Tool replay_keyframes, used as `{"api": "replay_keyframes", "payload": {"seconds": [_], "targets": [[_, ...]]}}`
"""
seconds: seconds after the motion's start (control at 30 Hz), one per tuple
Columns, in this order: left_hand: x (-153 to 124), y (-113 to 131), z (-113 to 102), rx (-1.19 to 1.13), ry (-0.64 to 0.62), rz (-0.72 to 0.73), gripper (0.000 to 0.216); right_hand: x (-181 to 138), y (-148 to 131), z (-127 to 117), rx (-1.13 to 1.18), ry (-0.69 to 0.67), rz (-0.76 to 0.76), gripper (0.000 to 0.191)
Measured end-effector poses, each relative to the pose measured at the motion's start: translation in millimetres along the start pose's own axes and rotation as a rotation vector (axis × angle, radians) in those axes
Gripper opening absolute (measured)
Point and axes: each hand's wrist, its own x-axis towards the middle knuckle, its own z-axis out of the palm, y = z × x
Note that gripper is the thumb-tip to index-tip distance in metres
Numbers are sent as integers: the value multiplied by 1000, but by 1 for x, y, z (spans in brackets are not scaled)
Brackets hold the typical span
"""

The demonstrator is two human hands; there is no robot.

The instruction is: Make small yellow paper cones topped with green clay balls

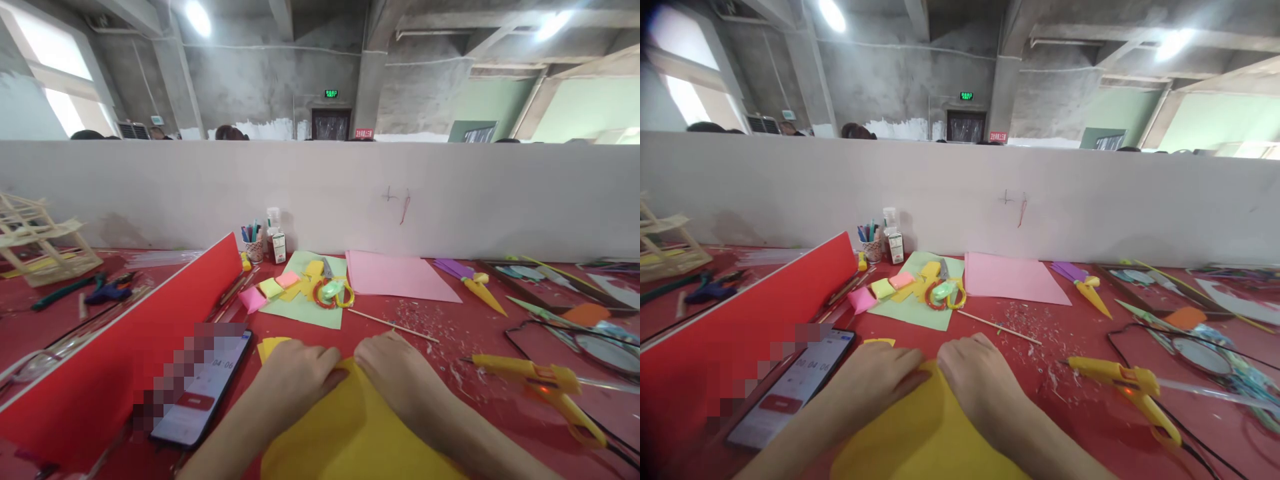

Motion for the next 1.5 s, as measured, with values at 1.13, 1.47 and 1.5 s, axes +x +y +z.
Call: {"api": "replay_keyframes", "payload": {"seconds": [1.13, 1.47, 1.5], "targets": [[9, 3, 50, -65, -155, -113, 34, 19, 18, 51, 52, -328, 232, 23], [-28, 27, 72, -343, -201, 269, 43, 21, 20, 55, 16, -347, 218, 26], [-31, 25, 74, -324, -185, 302, 42, 21, 20, 56, 17, -348, 215, 26]]}}
